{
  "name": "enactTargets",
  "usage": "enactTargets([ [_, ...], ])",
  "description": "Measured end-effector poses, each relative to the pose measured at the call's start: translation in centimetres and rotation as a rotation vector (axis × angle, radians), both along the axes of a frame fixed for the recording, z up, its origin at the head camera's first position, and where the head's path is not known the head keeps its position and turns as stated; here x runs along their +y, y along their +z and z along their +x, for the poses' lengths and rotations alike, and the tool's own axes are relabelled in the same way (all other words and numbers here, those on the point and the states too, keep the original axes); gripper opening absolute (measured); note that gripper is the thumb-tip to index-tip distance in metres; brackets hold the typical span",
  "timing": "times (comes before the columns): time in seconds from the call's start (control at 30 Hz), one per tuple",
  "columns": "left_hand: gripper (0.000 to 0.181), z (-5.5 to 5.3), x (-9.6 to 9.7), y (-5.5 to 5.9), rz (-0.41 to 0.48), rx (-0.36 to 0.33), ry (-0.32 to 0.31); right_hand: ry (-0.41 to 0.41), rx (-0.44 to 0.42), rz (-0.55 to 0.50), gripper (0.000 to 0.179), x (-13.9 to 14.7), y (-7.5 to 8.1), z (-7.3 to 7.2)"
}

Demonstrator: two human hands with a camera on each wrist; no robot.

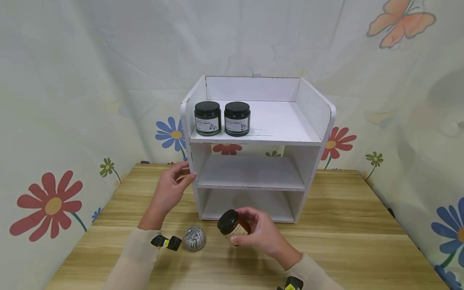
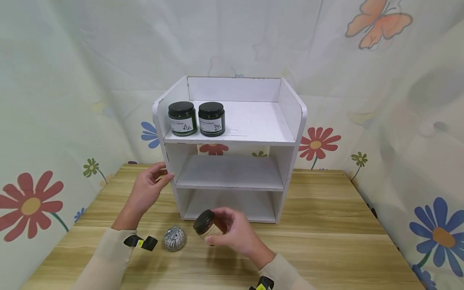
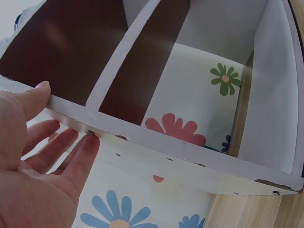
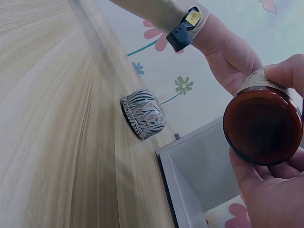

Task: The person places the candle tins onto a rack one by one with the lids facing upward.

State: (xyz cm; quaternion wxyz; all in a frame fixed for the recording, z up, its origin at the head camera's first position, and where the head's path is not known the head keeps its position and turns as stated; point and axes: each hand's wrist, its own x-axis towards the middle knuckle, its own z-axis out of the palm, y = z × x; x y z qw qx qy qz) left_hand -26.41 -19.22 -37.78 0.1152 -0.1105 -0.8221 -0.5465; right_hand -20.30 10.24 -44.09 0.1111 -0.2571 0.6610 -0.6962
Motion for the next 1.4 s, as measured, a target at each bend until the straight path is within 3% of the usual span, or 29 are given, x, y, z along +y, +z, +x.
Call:
enactTargets([
  [0.33,0.054,-0.08,-0.07,-0.18,0.005,0.005,-0.005,0.026,-0.030,-0.017,0.068,-0.04,-0.05,0.02],
  [0.6,0.054,-0.15,-0.10,-0.18,0.001,0.007,-0.005,0.037,0.000,-0.041,0.066,0.02,0.18,0.01],
  [1.03,0.055,-0.20,-0.09,-0.18,-0.001,-0.009,-0.005,0.007,0.000,0.014,0.063,0.20,0.46,-0.03],
  [1.4,0.054,-0.01,0.03,0.04,0.001,0.004,-0.009,0.024,0.017,-0.051,0.064,0.15,0.62,-0.02],
])
